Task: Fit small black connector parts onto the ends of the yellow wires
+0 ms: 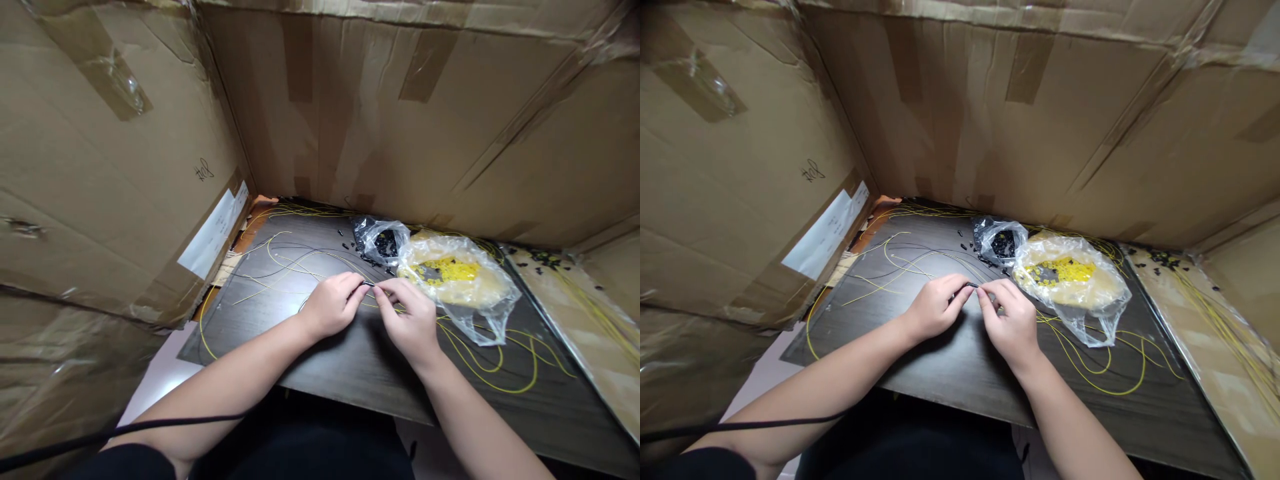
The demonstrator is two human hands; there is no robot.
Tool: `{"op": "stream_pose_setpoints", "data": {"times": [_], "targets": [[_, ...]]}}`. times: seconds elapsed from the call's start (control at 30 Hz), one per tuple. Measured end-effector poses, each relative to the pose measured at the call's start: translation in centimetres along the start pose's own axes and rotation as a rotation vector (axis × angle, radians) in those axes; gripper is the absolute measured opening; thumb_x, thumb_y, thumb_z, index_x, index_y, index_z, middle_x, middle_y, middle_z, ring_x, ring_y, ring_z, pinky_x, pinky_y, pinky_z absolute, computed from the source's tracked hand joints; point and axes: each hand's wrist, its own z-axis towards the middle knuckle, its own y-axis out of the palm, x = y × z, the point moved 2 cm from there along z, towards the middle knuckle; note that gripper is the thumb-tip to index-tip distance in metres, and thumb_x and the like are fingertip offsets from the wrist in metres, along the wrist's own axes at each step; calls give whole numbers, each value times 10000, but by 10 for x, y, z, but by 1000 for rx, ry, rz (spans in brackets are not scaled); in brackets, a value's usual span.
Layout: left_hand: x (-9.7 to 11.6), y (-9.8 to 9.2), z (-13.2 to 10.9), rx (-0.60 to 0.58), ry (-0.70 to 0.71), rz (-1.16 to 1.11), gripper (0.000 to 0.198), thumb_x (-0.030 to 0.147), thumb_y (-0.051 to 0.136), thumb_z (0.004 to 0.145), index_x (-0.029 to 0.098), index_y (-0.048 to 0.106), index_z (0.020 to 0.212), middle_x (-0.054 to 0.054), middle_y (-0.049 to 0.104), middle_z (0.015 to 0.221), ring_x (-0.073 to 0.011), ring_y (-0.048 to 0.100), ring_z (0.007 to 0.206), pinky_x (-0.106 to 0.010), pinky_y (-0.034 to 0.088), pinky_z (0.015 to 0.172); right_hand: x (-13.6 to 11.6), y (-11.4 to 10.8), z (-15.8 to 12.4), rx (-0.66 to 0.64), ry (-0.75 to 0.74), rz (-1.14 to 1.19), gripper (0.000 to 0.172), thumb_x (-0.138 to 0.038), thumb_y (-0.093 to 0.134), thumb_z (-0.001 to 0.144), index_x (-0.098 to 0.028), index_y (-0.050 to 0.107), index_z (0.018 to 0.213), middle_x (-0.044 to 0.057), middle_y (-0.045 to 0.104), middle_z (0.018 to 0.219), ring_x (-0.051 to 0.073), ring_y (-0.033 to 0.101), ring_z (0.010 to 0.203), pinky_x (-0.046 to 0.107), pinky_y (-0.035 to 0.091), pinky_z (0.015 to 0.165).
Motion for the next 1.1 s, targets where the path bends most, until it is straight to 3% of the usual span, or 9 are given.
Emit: {"op": "stream_pose_setpoints", "data": {"times": [0.07,0.23,0.4,0.77,1.1], "targets": [[0,-1,0,11,7,-9,289,334,411,1036,170,571,860,-37,622,800,-157,587,755,-277,448,713,-2,-1,1,-21,6,-2,79,-198,600,949,-203,666,906,33,663,851,148,594,680,296,494,663],[1,-4,-2,21,50,-133,221,318,412,1037,177,572,1096,-51,689,975,-159,646,871,-267,480,800,-8,-9,3,-172,-14,-48,110,-235,573,968,-211,662,906,35,667,885,137,578,657,289,474,658],[1,-2,-3,-68,74,-66,276,337,382,1043,181,576,923,-39,673,840,-152,624,745,-261,448,692,-11,-21,2,-245,10,-103,145,-246,563,966,-206,616,837,7,622,799,130,548,641,282,438,663],[-2,3,-5,-165,56,47,268,358,356,1042,202,566,983,-33,689,848,-172,648,756,-270,429,684,0,-90,-16,-80,89,-269,167,-295,611,937,-208,602,794,-13,584,726,126,520,622,267,408,634],[21,-20,11,-407,-53,-66,245,355,393,1032,207,571,951,-12,672,838,-156,608,728,-249,435,671,8,-95,-22,25,81,-398,199,-331,580,934,-209,615,781,-5,597,700,136,540,596,284,421,630]]}}
